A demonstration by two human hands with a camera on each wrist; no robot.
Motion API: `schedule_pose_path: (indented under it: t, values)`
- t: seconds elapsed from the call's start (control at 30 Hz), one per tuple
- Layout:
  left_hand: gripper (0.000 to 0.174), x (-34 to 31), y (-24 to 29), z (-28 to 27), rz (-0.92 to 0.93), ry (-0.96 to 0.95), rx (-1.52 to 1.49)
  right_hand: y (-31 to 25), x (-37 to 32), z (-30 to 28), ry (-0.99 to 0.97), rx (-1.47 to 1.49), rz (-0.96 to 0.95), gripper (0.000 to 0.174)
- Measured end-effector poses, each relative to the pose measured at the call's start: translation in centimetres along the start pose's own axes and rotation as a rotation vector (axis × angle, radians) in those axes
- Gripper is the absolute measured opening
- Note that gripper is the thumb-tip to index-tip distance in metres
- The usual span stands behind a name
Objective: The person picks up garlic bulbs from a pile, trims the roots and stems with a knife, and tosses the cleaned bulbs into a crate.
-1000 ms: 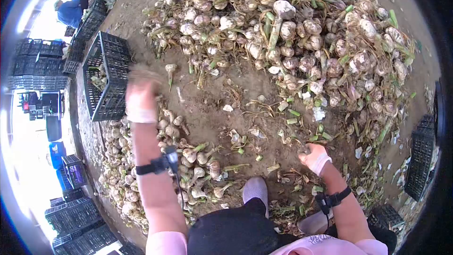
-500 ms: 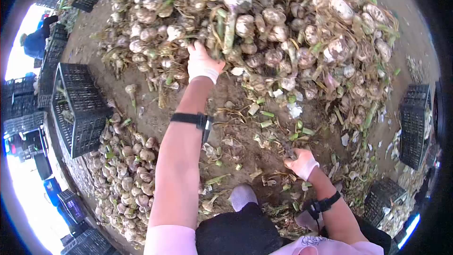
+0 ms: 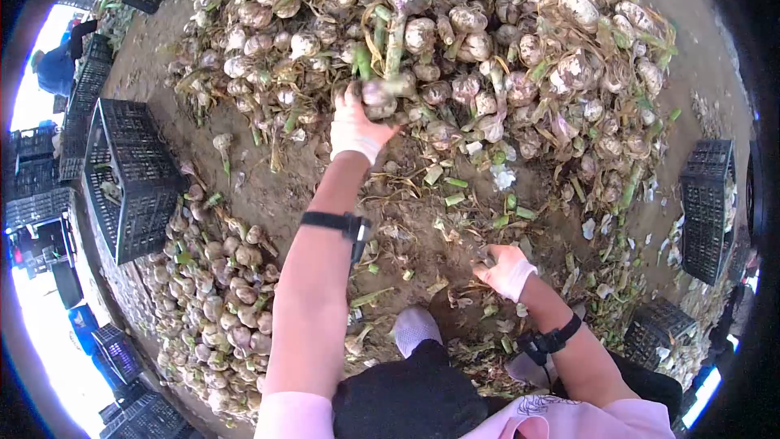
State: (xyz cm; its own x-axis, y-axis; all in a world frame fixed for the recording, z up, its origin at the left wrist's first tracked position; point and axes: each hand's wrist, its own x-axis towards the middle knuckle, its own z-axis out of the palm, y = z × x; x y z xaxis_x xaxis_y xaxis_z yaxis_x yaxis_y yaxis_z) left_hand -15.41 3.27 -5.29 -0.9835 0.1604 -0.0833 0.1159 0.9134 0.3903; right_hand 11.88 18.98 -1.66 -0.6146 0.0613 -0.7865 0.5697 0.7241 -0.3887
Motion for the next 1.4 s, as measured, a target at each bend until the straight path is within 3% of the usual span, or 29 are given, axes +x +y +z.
schedule_pose_path:
  t: [0.13, 0.17, 0.27, 0.33, 0.37, 0.47, 0.53, 0.6, 0.73, 0.83, 1.0, 1.1, 1.23, 1.33, 1.4]
  values:
    - [0.079, 0.5, 0.9, -2.5, -0.117, -0.267, -0.021, -0.8, -0.9, -1.6, 0.030, 0.084, 0.008, 0.037]
    - [0.069, -0.7, 1.3, -3.2, -0.134, -0.350, -0.004, -0.5, -1.1, -1.6, 0.077, 0.107, -0.030, 0.037]
    - [0.059, -5.1, 1.0, -4.3, -0.165, -0.599, 0.107, 0.5, -1.3, -1.3, 0.161, 0.107, -0.086, 0.037]
    - [0.059, -7.3, 0.0, -4.9, -0.053, -0.660, 0.295, 2.0, -0.6, -0.4, 0.156, 0.159, -0.052, 0.041]
    - [0.062, -8.1, -1.0, -5.1, -0.063, -0.554, 0.277, 2.0, -0.8, -0.5, 0.130, 0.331, -0.039, 0.045]
    - [0.063, -9.3, -2.1, -7.3, 0.011, -0.261, 0.193, 1.4, -1.2, -2.2, 0.111, 0.204, -0.039, 0.046]
    - [0.067, -9.4, -2.2, -8.5, 0.180, -0.070, 0.010, 1.4, -0.9, -2.8, 0.111, 0.191, -0.044, 0.046]
    - [0.072, -8.8, -1.2, -8.7, 0.234, -0.126, 0.050, 1.5, -0.6, -3.2, 0.130, 0.157, -0.065, 0.047]
    - [0.097, -5.9, -0.5, -4.6, 0.377, -0.678, 0.358, 1.7, -0.6, -3.6, 0.236, 0.182, -0.114, 0.043]
    - [0.104, -4.7, -1.1, -1.4, 0.482, -0.567, 0.359, 1.6, -1.0, -4.2, 0.275, 0.183, -0.138, 0.039]
    - [0.101, -5.3, -1.4, -0.9, 0.490, -0.595, 0.421, 2.5, -0.6, -3.7, 0.338, 0.134, -0.222, 0.033]
    - [0.106, -7.6, 0.0, -1.6, 0.312, -0.583, 0.387, 1.3, -1.3, -4.6, 0.403, 0.033, -0.222, 0.031]
    - [0.109, -7.5, 0.5, -2.1, 0.213, -0.646, 0.290, -0.3, -1.7, -5.3, 0.377, -0.045, -0.201, 0.029]
    - [0.097, -7.4, 0.5, -2.5, 0.222, -0.590, 0.208, -1.2, -2.2, -6.2, 0.353, -0.129, -0.204, 0.029]
    - [0.093, -9.0, 1.1, -4.7, 0.138, -0.485, -0.047, -1.3, -3.1, -7.2, 0.386, -0.170, -0.195, 0.028]
